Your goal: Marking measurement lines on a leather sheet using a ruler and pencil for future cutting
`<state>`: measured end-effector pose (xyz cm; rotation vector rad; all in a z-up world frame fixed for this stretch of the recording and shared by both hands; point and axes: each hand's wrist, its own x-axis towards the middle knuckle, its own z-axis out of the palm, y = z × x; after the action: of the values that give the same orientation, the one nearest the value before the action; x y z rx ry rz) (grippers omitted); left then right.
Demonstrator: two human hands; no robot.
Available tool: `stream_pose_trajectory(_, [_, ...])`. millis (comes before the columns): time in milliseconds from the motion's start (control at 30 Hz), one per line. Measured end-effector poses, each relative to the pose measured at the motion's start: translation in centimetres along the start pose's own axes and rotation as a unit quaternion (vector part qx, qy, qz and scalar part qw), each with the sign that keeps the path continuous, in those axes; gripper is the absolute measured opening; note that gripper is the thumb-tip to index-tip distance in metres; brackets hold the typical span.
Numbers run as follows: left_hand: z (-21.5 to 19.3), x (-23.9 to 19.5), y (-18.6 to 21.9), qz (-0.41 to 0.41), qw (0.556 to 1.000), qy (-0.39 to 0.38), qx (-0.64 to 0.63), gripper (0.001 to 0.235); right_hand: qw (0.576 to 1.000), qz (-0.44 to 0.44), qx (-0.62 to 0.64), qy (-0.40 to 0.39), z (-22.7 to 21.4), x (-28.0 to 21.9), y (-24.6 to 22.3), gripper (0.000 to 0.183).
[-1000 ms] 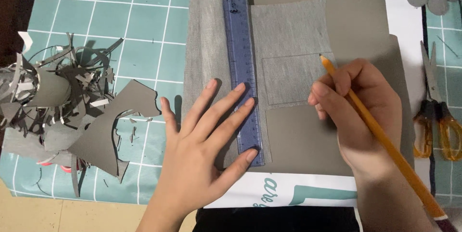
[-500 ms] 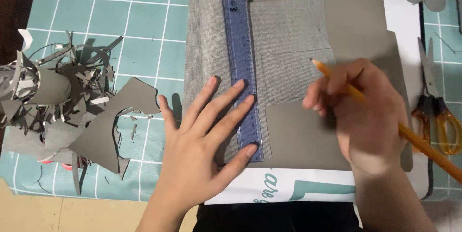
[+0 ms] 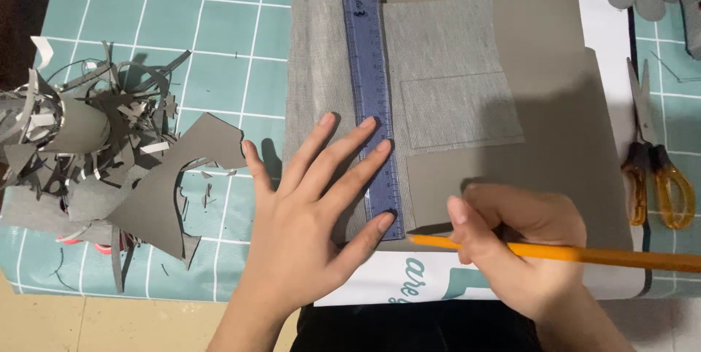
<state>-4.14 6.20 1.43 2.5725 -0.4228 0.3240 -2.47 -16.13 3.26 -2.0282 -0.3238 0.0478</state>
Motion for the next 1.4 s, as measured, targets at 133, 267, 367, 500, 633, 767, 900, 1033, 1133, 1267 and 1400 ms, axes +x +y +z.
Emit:
stream_pose_trajectory(133, [-0.1, 0.0, 0.0, 0.000, 1.000, 0.001, 0.002, 0.055, 0.998, -0.059, 0.007, 0.011, 0.5, 0.5, -0.4, 0.042])
stream_pose_trajectory(267, [0.0, 0.0, -0.1, -0.001, 1.000, 0.003, 0.002, 0.054, 1.000, -0.026, -0.013, -0.002, 0.3, 0.4, -0.5, 0.046])
stream_pose_trajectory(367, [0.0, 0.0, -0.1, 0.002, 1.000, 0.002, 0.007, 0.055, 0.998, -0.043, -0.038, -0.009, 0.4, 0.5, -0.3, 0.043])
stream_pose_trajectory(500, [0.0, 0.0, -0.1, -0.001, 1.000, 0.000, 0.001, 0.054, 0.999, -0.023, -0.034, 0.012, 0.2, 0.3, 0.1, 0.043])
stream_pose_trajectory(633, [0.0, 0.0, -0.1, 0.000, 1.000, 0.005, 0.004, 0.053, 0.998, -0.042, -0.016, 0.037, 0.6, 0.4, 0.2, 0.039])
stream_pose_trajectory(767, [0.0, 0.0, -0.1, 0.002, 1.000, 0.004, 0.010, 0.054, 0.998, -0.020, -0.065, 0.016, 0.5, 0.4, 0.6, 0.045])
stream_pose_trajectory(900, [0.0, 0.0, -0.1, -0.001, 1.000, 0.007, 0.003, 0.052, 0.997, -0.040, -0.035, 0.055, 0.6, 0.5, 0.9, 0.037])
stream_pose_trajectory(1033, [0.0, 0.0, -0.1, 0.001, 1.000, 0.007, 0.008, 0.053, 0.997, -0.019, -0.027, 0.064, 0.9, 0.3, 1.5, 0.031])
stream_pose_trajectory(1133, [0.0, 0.0, -0.2, 0.004, 1.000, 0.004, 0.010, 0.054, 0.998, -0.021, -0.030, 0.048, 0.8, 0.6, 1.3, 0.043])
stream_pose_trajectory(1267, [0.0, 0.0, -0.2, 0.001, 1.000, 0.003, 0.000, 0.053, 0.994, -0.060, 0.055, 0.075, 1.2, 0.8, 1.0, 0.034])
stream_pose_trajectory(1400, [0.0, 0.0, -0.2, 0.002, 1.000, 0.006, 0.000, 0.053, 0.995, -0.039, 0.046, 0.076, 1.4, 0.8, 1.0, 0.032])
